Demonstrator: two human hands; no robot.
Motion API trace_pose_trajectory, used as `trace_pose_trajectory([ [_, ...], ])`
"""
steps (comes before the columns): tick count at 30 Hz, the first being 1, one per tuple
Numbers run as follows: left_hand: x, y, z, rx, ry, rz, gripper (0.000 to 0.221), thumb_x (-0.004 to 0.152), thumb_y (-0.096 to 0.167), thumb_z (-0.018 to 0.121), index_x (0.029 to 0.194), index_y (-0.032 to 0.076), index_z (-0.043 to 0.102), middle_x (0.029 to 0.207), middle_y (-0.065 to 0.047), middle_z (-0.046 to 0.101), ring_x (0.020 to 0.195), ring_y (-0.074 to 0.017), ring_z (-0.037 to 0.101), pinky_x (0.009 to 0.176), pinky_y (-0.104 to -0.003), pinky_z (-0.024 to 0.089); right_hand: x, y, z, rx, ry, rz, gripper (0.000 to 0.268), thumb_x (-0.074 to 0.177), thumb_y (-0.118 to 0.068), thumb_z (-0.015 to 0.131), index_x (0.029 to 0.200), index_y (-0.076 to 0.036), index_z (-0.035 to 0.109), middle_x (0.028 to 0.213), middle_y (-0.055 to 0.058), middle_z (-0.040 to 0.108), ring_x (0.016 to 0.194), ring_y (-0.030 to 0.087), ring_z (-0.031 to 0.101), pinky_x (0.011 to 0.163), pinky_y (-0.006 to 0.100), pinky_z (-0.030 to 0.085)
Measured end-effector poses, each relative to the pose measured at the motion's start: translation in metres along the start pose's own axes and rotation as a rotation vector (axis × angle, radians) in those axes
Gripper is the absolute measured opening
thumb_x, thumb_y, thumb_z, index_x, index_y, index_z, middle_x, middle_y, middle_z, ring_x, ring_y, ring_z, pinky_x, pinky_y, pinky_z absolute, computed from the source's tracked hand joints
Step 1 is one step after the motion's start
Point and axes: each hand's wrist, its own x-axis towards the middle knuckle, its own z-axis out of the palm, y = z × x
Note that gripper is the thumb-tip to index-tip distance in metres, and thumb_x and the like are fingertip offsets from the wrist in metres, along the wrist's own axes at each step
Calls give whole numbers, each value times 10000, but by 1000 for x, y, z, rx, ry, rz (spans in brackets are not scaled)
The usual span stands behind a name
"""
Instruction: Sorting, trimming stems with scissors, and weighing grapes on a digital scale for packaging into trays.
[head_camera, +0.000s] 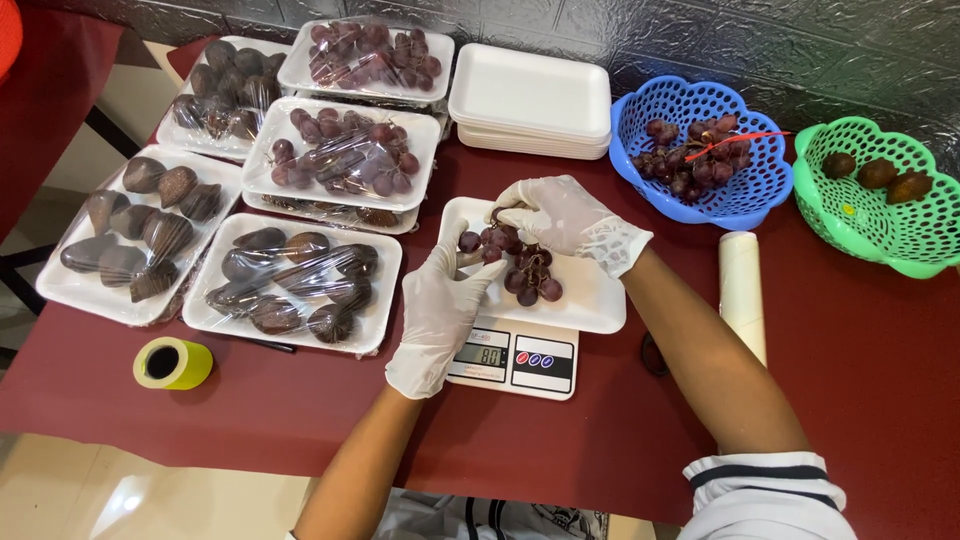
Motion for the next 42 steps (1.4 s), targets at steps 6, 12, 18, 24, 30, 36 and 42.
trace_pose_trajectory([
  [6, -2, 1, -6, 270, 0, -1, 704, 775, 489, 858, 1416, 329, 616, 1011, 128, 808, 781, -102, 683, 781, -310, 564, -2, -14, -7, -97, -73, 34, 210, 951, -247, 698, 1140, -202, 776, 1054, 37, 794, 1041, 250, 746, 925, 373, 585],
  [12, -15, 31, -12, 384, -23, -51, 760, 805, 555, 790, 1492, 358, 530, 1036, 151, 801, 1034, -161, 729, 917, -367, 558, 11, -7, 1, -146, -99, 35, 220, 955, -278, 686, 1142, -205, 775, 1043, 56, 784, 1040, 266, 739, 928, 389, 582],
  [18, -8, 20, -10, 576, -34, -14, 536, 836, 639, 735, 1311, 399, 666, 967, 178, 794, 1050, -169, 733, 936, -396, 573, 18, -10, 5, -190, -130, 5, 213, 972, -241, 666, 1139, -159, 769, 1034, 91, 780, 1059, 300, 726, 926, 398, 580],
  [24, 4, -8, -6, 642, -65, 5, 638, 919, 585, 651, 1486, 316, 535, 1061, 81, 800, 1148, -257, 698, 1004, -474, 546, 23, -10, 10, -232, -133, -18, 192, 966, -253, 682, 1119, -172, 765, 1020, 60, 782, 1056, 285, 727, 913, 396, 588],
  [30, 4, -12, -5, 645, -62, 14, 555, 927, 516, 664, 1435, 302, 593, 1040, 50, 803, 1116, -303, 710, 977, -510, 570, 22, -14, 12, -244, -137, -38, 202, 964, -228, 685, 1136, -142, 748, 1064, 78, 777, 1081, 301, 715, 939, 418, 585],
  [36, -6, 2, -8, 709, -52, 72, 547, 922, 500, 677, 1436, 329, 597, 1035, 26, 803, 1081, -317, 721, 942, -522, 580, 20, -17, 14, -245, -133, -50, 219, 965, -224, 688, 1156, -128, 733, 1085, 77, 772, 1105, 302, 709, 952, 429, 582],
  [42, -1, -11, -4, 762, 16, 132, 497, 924, 508, 671, 1396, 357, 628, 980, 41, 799, 1007, -301, 745, 883, -531, 598, 17, -18, 13, -232, -124, -56, 290, 970, -165, 675, 1257, -168, 719, 1169, 66, 765, 1257, 318, 635, 1088, 449, 510],
])
